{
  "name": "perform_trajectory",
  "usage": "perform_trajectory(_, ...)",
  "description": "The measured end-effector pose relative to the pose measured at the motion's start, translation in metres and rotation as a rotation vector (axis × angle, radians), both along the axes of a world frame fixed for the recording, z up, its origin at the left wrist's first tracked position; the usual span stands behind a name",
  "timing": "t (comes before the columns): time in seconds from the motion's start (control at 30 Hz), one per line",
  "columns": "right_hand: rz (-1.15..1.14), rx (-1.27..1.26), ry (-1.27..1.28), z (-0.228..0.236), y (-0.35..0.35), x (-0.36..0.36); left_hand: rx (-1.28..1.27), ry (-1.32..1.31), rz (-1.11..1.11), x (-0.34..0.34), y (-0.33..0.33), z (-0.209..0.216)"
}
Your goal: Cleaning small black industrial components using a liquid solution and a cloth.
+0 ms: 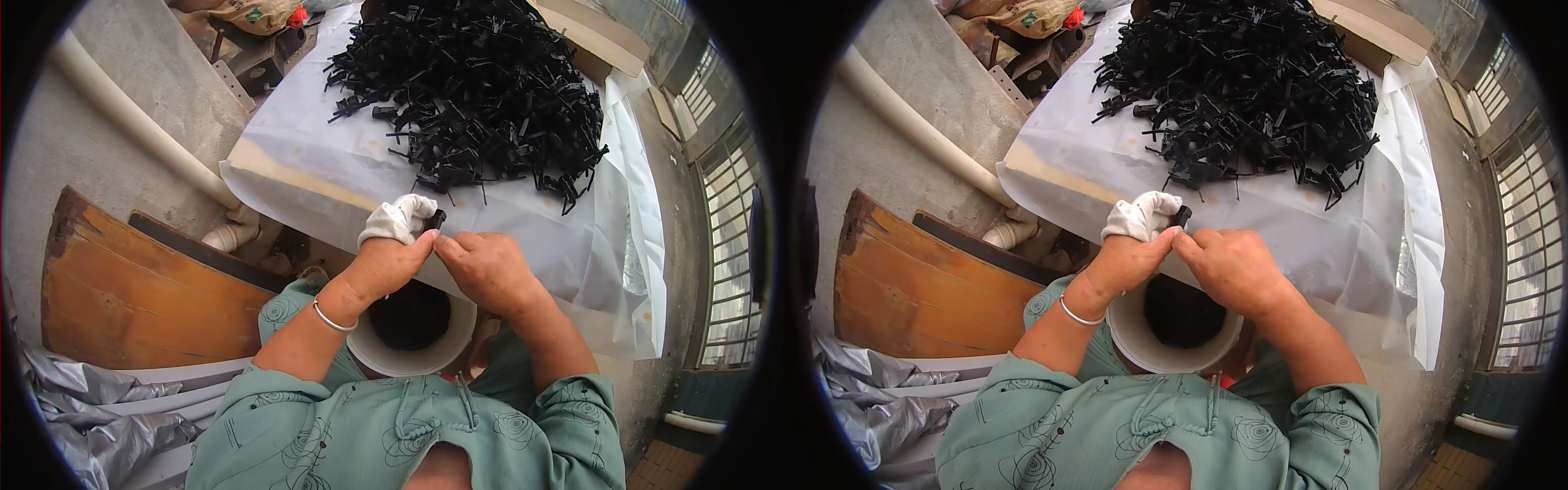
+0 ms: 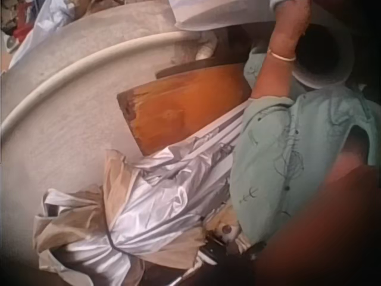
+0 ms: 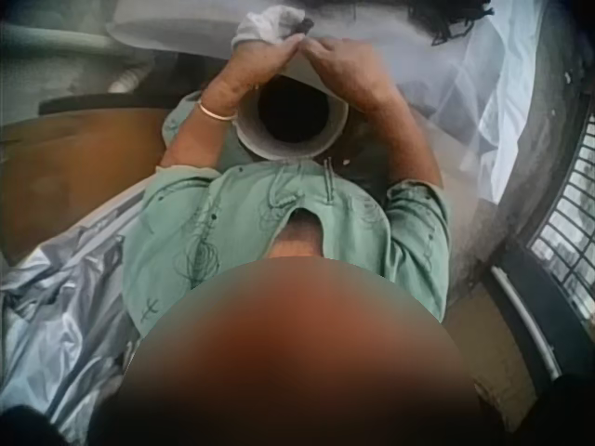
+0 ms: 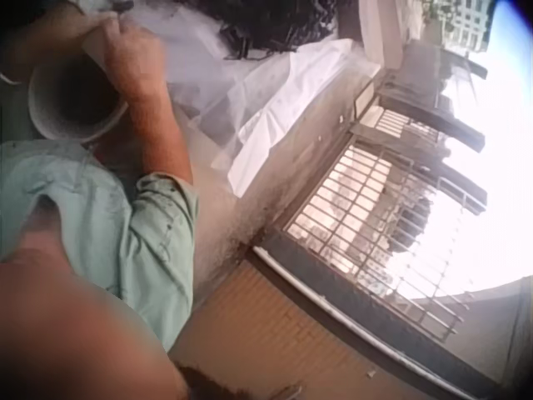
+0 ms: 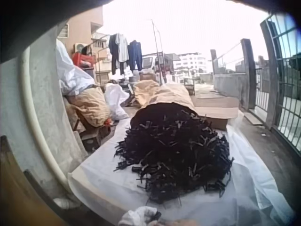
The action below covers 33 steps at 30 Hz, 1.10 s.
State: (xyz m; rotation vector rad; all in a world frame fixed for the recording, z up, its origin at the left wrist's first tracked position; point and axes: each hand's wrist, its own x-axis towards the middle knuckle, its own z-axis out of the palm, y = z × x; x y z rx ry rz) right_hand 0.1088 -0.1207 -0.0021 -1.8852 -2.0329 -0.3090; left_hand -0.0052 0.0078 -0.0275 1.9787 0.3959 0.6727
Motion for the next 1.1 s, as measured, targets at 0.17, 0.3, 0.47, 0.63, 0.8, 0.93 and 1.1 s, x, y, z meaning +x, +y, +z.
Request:
perform_trajectory(0.17,-0.079,0.179,0.895,-0.004,0.005,0.000,-0.578,0.066,-0.169,-0.005,-0.006,0.031)
perform_trajectory(0.3,-0.096,0.251,1.230,-0.016,0.013,-0.001,-0.587,-0.040,-0.173,-0.006,-0.013,0.029)
perform_trajectory(0.47,-0.093,0.183,1.469,-0.016,0.016,0.002,-0.657,-0.052,-0.246,-0.006,-0.013,0.027)
perform_trajectory(0.63,-0.056,0.129,1.145,-0.011,0.010,0.006,-0.442,-0.047,-0.153,-0.003,-0.014,0.019)
perform_trajectory(0.8,-0.113,-0.067,1.016,-0.012,0.010,0.004,-0.049,-0.003,-0.026,-0.004,-0.018,0.017)
perform_trajectory(0.93,-0.119,-0.014,1.194,-0.032,0.015,-0.001,0.320,0.009,0.032,-0.007,-0.020,0.020)
perform_trajectory(1.1,-0.183,-0.028,1.282,-0.034,0.018,-0.010,0.369,0.025,0.065,-0.009,-0.024,0.017)
